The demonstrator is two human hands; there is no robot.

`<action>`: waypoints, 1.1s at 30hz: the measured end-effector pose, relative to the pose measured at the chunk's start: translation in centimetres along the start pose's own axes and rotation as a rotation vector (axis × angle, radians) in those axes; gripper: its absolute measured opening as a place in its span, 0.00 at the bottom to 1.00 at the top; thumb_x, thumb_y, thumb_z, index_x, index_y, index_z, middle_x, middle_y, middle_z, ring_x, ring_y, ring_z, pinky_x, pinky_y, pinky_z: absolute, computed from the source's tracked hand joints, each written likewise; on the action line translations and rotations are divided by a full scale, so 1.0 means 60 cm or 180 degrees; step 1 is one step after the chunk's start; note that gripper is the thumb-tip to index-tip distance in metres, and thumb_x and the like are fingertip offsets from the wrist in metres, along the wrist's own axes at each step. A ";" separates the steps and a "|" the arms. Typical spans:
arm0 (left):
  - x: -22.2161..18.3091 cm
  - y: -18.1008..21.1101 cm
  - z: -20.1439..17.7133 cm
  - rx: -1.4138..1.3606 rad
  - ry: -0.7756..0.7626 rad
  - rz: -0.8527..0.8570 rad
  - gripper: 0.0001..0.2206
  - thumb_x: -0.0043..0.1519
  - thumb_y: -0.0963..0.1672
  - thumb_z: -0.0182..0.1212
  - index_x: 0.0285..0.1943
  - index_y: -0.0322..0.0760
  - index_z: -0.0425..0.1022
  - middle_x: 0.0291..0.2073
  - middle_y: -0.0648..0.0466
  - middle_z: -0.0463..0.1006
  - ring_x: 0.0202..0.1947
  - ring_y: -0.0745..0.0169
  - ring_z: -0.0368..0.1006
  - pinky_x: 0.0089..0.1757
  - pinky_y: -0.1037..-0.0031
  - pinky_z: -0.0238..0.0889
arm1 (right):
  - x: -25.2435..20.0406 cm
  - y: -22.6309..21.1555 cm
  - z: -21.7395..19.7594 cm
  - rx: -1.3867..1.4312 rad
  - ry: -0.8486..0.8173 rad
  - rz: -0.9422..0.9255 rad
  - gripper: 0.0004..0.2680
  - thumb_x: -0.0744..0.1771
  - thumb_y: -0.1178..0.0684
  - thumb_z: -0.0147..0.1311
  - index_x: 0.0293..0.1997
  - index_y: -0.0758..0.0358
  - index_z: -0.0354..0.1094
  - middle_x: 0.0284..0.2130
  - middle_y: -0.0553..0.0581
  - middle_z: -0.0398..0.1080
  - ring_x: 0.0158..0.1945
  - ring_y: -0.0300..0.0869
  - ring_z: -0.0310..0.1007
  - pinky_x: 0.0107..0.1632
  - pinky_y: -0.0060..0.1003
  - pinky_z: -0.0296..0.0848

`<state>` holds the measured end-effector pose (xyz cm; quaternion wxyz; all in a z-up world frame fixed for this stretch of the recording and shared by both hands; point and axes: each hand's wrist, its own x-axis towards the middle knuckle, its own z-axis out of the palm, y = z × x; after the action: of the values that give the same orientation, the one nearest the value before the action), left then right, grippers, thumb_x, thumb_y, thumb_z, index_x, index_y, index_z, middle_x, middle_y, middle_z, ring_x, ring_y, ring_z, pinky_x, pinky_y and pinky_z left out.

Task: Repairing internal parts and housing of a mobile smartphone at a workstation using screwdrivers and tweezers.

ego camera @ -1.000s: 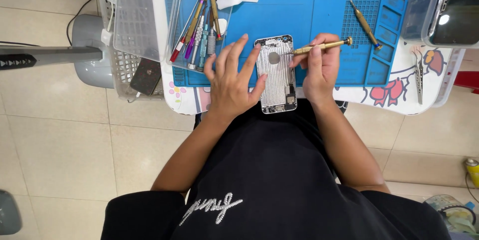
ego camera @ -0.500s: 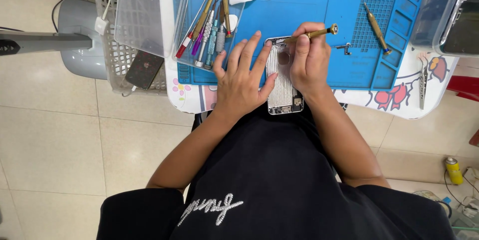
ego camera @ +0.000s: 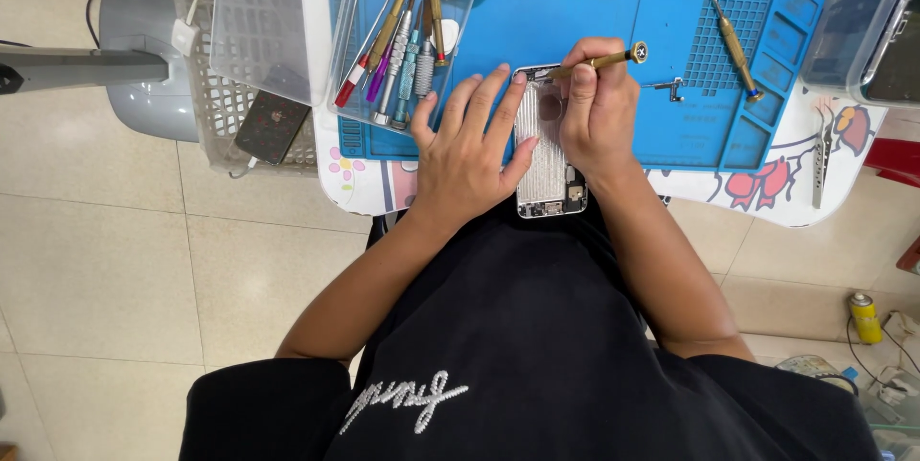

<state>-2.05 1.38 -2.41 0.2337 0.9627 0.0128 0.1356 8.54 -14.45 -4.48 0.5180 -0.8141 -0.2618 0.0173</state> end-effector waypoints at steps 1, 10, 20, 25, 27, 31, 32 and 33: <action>0.000 0.000 0.000 0.0001 -0.0003 0.0000 0.27 0.67 0.53 0.61 0.72 0.39 0.69 0.68 0.53 0.68 0.64 0.57 0.65 0.64 0.52 0.40 | 0.000 0.000 0.000 0.0002 0.0000 0.0003 0.09 0.78 0.52 0.37 0.51 0.68 0.59 0.30 0.56 0.67 0.31 0.38 0.68 0.36 0.33 0.67; 0.001 0.001 -0.002 0.0002 -0.0004 0.0004 0.27 0.66 0.53 0.61 0.72 0.38 0.69 0.66 0.53 0.69 0.63 0.58 0.66 0.63 0.51 0.41 | 0.002 -0.004 0.000 -0.0091 -0.0026 0.0038 0.09 0.78 0.52 0.37 0.50 0.67 0.60 0.29 0.56 0.68 0.30 0.39 0.69 0.36 0.34 0.68; 0.001 0.000 -0.001 -0.0019 0.0001 0.0006 0.27 0.66 0.53 0.61 0.72 0.38 0.68 0.67 0.53 0.69 0.63 0.57 0.65 0.64 0.51 0.42 | 0.005 -0.009 0.000 -0.0148 -0.0069 -0.0032 0.09 0.77 0.52 0.38 0.49 0.67 0.61 0.28 0.55 0.68 0.30 0.40 0.69 0.35 0.34 0.67; -0.001 0.000 -0.002 -0.0026 0.0015 -0.0020 0.27 0.66 0.52 0.62 0.72 0.38 0.68 0.67 0.53 0.69 0.64 0.58 0.65 0.64 0.50 0.42 | 0.004 -0.012 -0.002 -0.0269 -0.0150 -0.0116 0.09 0.77 0.54 0.39 0.47 0.67 0.62 0.31 0.56 0.69 0.31 0.42 0.70 0.36 0.36 0.68; -0.002 0.000 -0.002 -0.0038 0.0015 -0.0021 0.27 0.66 0.52 0.62 0.72 0.38 0.68 0.66 0.53 0.69 0.64 0.58 0.65 0.64 0.50 0.42 | 0.006 -0.022 -0.004 -0.0554 -0.0235 -0.0325 0.06 0.76 0.57 0.43 0.46 0.66 0.64 0.36 0.59 0.70 0.35 0.46 0.71 0.39 0.39 0.70; -0.003 0.000 -0.003 -0.0061 0.0033 -0.0048 0.27 0.66 0.52 0.62 0.73 0.39 0.68 0.66 0.54 0.69 0.64 0.58 0.65 0.64 0.51 0.42 | 0.029 -0.064 -0.017 -0.0785 -0.0381 -0.0505 0.02 0.75 0.60 0.48 0.48 0.67 0.65 0.39 0.59 0.70 0.39 0.50 0.70 0.42 0.43 0.70; -0.003 0.000 -0.003 -0.0061 0.0036 -0.0051 0.27 0.66 0.52 0.62 0.73 0.39 0.68 0.66 0.54 0.69 0.64 0.58 0.65 0.64 0.51 0.42 | 0.035 -0.074 -0.021 -0.0873 -0.0454 -0.0586 0.01 0.74 0.61 0.51 0.47 0.67 0.65 0.39 0.58 0.70 0.40 0.51 0.70 0.43 0.44 0.70; -0.003 0.000 -0.003 -0.0061 0.0042 -0.0050 0.27 0.66 0.52 0.61 0.73 0.39 0.68 0.66 0.54 0.69 0.64 0.58 0.65 0.64 0.51 0.42 | 0.042 -0.084 -0.025 -0.0963 -0.0523 -0.0670 0.02 0.73 0.62 0.54 0.47 0.67 0.65 0.39 0.58 0.70 0.41 0.51 0.70 0.45 0.45 0.70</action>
<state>-2.29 1.45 -2.31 0.2439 0.9594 0.0207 0.1403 9.12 -12.93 1.13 0.3656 -0.8467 -0.3865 -0.0100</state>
